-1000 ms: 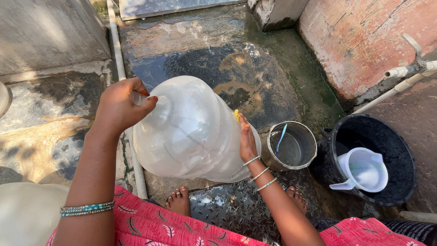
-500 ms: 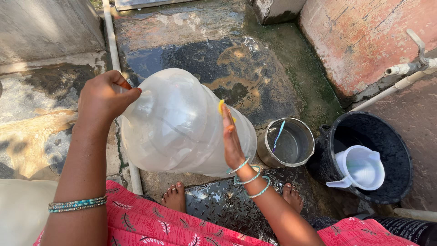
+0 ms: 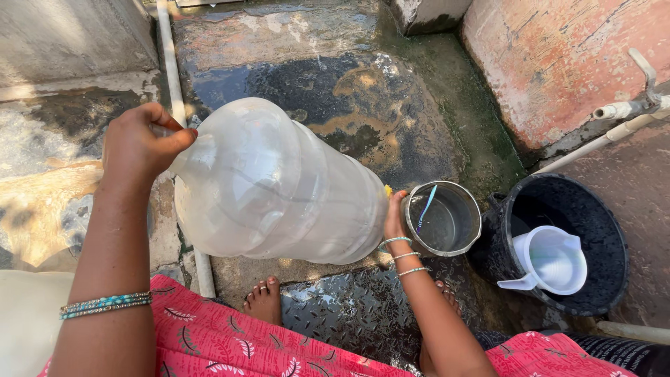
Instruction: The person scrubs the inside of a clear plastic container with a toothbrush, repeatedly dipping it into water. They then use a yellow sponge to wipe the exterior of the container.
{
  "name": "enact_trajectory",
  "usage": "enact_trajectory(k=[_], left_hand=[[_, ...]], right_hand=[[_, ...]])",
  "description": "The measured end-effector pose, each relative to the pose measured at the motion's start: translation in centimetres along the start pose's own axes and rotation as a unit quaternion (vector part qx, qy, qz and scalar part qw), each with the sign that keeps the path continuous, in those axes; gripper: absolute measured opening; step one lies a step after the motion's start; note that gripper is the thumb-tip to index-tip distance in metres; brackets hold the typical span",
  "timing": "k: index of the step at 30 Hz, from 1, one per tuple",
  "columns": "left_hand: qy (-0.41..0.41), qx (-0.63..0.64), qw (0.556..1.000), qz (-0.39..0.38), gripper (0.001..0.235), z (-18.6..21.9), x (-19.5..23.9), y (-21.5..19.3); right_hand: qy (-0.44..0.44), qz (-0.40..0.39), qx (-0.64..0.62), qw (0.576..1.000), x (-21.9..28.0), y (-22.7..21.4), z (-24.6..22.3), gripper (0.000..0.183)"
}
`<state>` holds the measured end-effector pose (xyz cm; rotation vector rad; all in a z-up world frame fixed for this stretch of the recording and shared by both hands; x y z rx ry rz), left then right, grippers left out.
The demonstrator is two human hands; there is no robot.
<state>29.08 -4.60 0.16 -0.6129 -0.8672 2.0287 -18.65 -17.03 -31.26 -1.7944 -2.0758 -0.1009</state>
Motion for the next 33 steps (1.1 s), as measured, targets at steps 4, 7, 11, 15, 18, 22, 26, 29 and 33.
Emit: enact_trajectory(k=[4,7,11,15,18,22,26,29,33], left_hand=[[0.022,0.004,1.000,-0.004,0.034,0.6,-0.1,0.1],[0.035,0.018,0.999,-0.021,0.034,1.0,0.2,-0.1],[0.060,0.018,0.997,-0.042,0.031,1.4,0.4,-0.3],[0.027,0.002,0.996,-0.085,0.028,1.2,0.4,-0.3],[0.047,-0.021,0.994,-0.100,0.028,1.8,0.7,-0.4],[0.063,-0.020,0.994,-0.087,0.028,2.9,1.1,-0.4],[0.041,-0.029,0.997,-0.062,0.031,3.5,1.3,-0.4],[0.033,-0.039,0.997,-0.057,0.030,3.9,1.0,-0.4],[-0.002,-0.044,0.998,-0.046,0.028,3.9,0.5,0.3]], right_hand=[[0.180,-0.067,-0.159,0.969,-1.4,-0.5,4.9,0.143],[0.240,-0.118,-0.190,0.945,-1.5,-0.2,5.2,0.152],[0.192,-0.108,-0.227,0.949,-1.5,0.0,2.4,0.137],[0.084,-0.096,-0.203,0.971,-1.2,0.5,-0.9,0.123],[0.043,-0.115,-0.168,0.978,-1.5,0.5,-2.2,0.118],[-0.017,-0.188,-0.071,0.979,-2.7,1.4,-3.5,0.116],[-0.072,-0.160,0.017,0.984,-2.3,3.4,-6.0,0.113],[-0.142,-0.166,-0.015,0.976,1.1,5.6,-11.2,0.110],[-0.348,-0.125,0.107,0.923,11.5,8.3,-19.1,0.105]])
Point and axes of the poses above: each hand's wrist, its own x-axis away from the middle knuckle, its own y-axis out of the palm, z = x × y, the point moved 7 cm from there along -x, towards the middle knuckle, and after that the axes turned 6 degrees about x, right-handed, at the moved point
